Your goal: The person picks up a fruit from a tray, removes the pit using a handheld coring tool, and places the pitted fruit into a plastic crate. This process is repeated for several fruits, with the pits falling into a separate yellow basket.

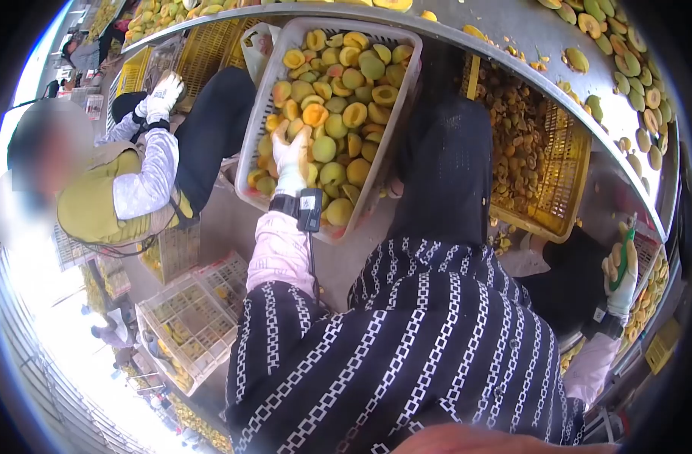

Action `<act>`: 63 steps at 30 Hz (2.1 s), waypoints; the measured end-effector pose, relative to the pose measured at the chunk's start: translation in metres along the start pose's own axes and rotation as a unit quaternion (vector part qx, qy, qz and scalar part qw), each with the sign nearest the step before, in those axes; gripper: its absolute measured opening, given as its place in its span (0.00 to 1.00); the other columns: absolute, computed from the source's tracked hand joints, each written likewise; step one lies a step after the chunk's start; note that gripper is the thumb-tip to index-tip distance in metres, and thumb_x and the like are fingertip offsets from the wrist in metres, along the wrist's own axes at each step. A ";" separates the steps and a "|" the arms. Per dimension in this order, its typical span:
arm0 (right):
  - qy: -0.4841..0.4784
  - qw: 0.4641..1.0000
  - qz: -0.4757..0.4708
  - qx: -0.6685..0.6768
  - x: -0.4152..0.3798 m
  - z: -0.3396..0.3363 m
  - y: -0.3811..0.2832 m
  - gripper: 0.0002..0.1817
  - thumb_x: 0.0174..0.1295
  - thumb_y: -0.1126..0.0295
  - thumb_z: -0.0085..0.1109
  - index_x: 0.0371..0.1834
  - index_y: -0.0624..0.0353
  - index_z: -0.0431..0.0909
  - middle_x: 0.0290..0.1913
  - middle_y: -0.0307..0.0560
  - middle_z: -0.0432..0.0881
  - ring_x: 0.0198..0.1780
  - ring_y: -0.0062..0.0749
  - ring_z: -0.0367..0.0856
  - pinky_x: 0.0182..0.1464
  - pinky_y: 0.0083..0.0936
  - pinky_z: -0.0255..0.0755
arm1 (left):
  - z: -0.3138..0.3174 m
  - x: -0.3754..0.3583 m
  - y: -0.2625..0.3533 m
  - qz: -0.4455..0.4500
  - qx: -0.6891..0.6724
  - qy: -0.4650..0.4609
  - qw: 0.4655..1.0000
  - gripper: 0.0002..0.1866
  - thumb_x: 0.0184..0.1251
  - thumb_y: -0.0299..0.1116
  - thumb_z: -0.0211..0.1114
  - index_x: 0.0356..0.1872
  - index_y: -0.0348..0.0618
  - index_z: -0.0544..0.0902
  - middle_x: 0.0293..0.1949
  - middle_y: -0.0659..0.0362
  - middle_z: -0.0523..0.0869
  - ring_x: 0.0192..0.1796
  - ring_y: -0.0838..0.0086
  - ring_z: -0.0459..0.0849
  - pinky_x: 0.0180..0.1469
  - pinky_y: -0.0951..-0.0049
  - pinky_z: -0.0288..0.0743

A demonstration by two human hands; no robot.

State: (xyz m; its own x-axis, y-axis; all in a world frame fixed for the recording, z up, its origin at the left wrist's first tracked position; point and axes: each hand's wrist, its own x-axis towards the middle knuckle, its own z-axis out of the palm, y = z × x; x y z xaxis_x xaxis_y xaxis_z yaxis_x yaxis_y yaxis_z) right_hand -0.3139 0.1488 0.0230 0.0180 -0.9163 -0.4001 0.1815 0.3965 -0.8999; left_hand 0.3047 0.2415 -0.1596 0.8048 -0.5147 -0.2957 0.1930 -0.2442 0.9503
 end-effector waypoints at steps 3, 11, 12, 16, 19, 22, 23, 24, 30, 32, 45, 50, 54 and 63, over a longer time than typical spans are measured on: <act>0.006 1.000 0.003 -0.004 0.005 0.005 0.000 0.23 0.74 0.62 0.44 0.65 0.66 0.64 0.18 0.30 0.59 0.11 0.10 0.52 0.16 0.12 0.49 | 0.019 0.052 -0.013 0.021 0.009 -0.015 1.000 0.32 0.53 0.27 0.72 0.61 0.40 0.69 0.51 0.53 0.79 0.46 0.71 0.79 0.48 0.72 0.76; 0.011 1.000 0.013 0.002 0.017 0.005 0.004 0.23 0.74 0.60 0.42 0.64 0.66 0.64 0.16 0.30 0.61 0.09 0.11 0.53 0.14 0.12 0.51 | 0.085 0.129 0.019 0.077 0.186 -0.019 0.979 0.34 0.48 0.33 0.74 0.59 0.38 0.73 0.52 0.47 0.80 0.52 0.64 0.79 0.56 0.69 0.73; 0.026 1.000 0.017 0.000 0.019 0.007 0.004 0.23 0.74 0.61 0.42 0.64 0.66 0.64 0.16 0.31 0.60 0.09 0.11 0.53 0.14 0.12 0.51 | 0.091 0.139 0.018 0.130 0.256 -0.008 0.958 0.34 0.48 0.34 0.74 0.59 0.38 0.72 0.52 0.45 0.79 0.54 0.60 0.79 0.58 0.68 0.72; 0.030 0.999 0.035 -0.004 0.023 0.009 0.002 0.23 0.73 0.61 0.45 0.65 0.64 0.66 0.16 0.29 0.59 0.09 0.11 0.52 0.14 0.12 0.50 | 0.107 0.170 0.008 0.213 0.397 0.021 0.892 0.35 0.44 0.35 0.76 0.58 0.42 0.73 0.60 0.43 0.71 0.60 0.50 0.73 0.63 0.64 0.67; 0.041 0.998 0.042 -0.016 0.029 0.022 0.002 0.22 0.73 0.62 0.44 0.64 0.65 0.65 0.16 0.29 0.59 0.09 0.11 0.53 0.14 0.12 0.50 | 0.107 0.182 -0.008 0.255 0.466 0.048 0.846 0.33 0.45 0.36 0.76 0.56 0.49 0.74 0.60 0.43 0.68 0.59 0.47 0.72 0.61 0.60 0.69; 0.036 0.998 0.048 -0.005 0.030 0.023 0.002 0.22 0.74 0.63 0.43 0.64 0.66 0.65 0.16 0.30 0.60 0.09 0.12 0.53 0.14 0.12 0.50 | 0.110 0.177 -0.008 0.266 0.523 0.052 0.809 0.31 0.45 0.39 0.76 0.55 0.54 0.75 0.55 0.42 0.71 0.55 0.45 0.73 0.58 0.56 0.71; 0.027 0.998 0.047 0.009 0.033 0.023 0.003 0.21 0.74 0.64 0.43 0.63 0.66 0.65 0.16 0.30 0.60 0.09 0.12 0.53 0.14 0.12 0.50 | 0.112 0.174 -0.005 0.236 0.558 0.048 0.794 0.29 0.47 0.39 0.75 0.54 0.54 0.74 0.54 0.45 0.71 0.56 0.48 0.73 0.57 0.56 0.72; 0.028 0.998 0.053 0.008 0.035 0.023 0.004 0.21 0.74 0.64 0.43 0.63 0.66 0.65 0.16 0.30 0.60 0.09 0.12 0.53 0.14 0.12 0.50 | 0.113 0.173 -0.003 0.207 0.592 0.045 0.778 0.27 0.49 0.40 0.74 0.52 0.53 0.74 0.53 0.49 0.72 0.57 0.50 0.72 0.55 0.57 0.73; -0.012 0.998 0.058 0.015 0.048 0.030 0.003 0.21 0.74 0.64 0.42 0.64 0.67 0.64 0.17 0.31 0.61 0.08 0.12 0.53 0.13 0.12 0.50 | 0.113 0.181 0.011 0.198 0.633 -0.010 0.748 0.24 0.52 0.43 0.72 0.49 0.50 0.75 0.50 0.49 0.76 0.53 0.53 0.77 0.53 0.60 0.75; -0.012 0.998 0.046 0.040 0.050 0.026 0.005 0.23 0.74 0.63 0.41 0.64 0.70 0.61 0.16 0.34 0.63 0.07 0.15 0.52 0.10 0.12 0.52 | 0.092 0.194 0.007 0.211 0.608 -0.032 0.764 0.22 0.54 0.43 0.71 0.48 0.48 0.77 0.49 0.48 0.79 0.52 0.54 0.80 0.53 0.61 0.75; -0.014 0.996 0.038 0.073 0.050 0.005 0.009 0.25 0.74 0.64 0.41 0.67 0.71 0.58 0.16 0.35 0.63 0.07 0.14 0.53 0.09 0.12 0.53 | 0.075 0.240 -0.015 0.160 0.295 0.038 0.941 0.23 0.55 0.40 0.66 0.52 0.40 0.80 0.42 0.50 0.86 0.45 0.58 0.85 0.52 0.65 0.76; -0.017 0.996 0.038 0.075 0.050 0.004 0.010 0.25 0.74 0.64 0.42 0.67 0.71 0.58 0.17 0.35 0.63 0.07 0.15 0.53 0.09 0.12 0.53 | 0.100 0.207 0.017 0.106 0.534 0.095 0.833 0.17 0.59 0.41 0.62 0.48 0.46 0.81 0.47 0.50 0.84 0.47 0.53 0.83 0.51 0.58 0.76; -0.020 0.996 0.042 0.070 0.049 0.005 0.010 0.25 0.74 0.64 0.41 0.68 0.71 0.58 0.17 0.35 0.63 0.07 0.15 0.53 0.10 0.12 0.53 | 0.092 0.225 0.009 0.336 0.698 0.034 0.631 0.16 0.61 0.39 0.62 0.49 0.50 0.80 0.55 0.50 0.79 0.54 0.56 0.81 0.51 0.58 0.76; -0.036 0.997 0.027 0.063 0.050 0.011 0.010 0.25 0.74 0.64 0.41 0.67 0.70 0.59 0.18 0.35 0.64 0.07 0.14 0.53 0.11 0.11 0.53 | 0.097 0.218 0.048 0.113 0.784 -0.087 0.605 0.28 0.59 0.46 0.65 0.61 0.54 0.71 0.57 0.50 0.76 0.56 0.57 0.80 0.53 0.55 0.76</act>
State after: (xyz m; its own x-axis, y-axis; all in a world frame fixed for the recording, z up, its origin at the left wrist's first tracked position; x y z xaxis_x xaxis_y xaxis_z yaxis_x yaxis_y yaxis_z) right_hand -0.3004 0.1067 -0.0043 0.1018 -0.8969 -0.4304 0.2996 0.4402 -0.8465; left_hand 0.4352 0.0377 -0.1883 0.6137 -0.7258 -0.3106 -0.7895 -0.5602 -0.2507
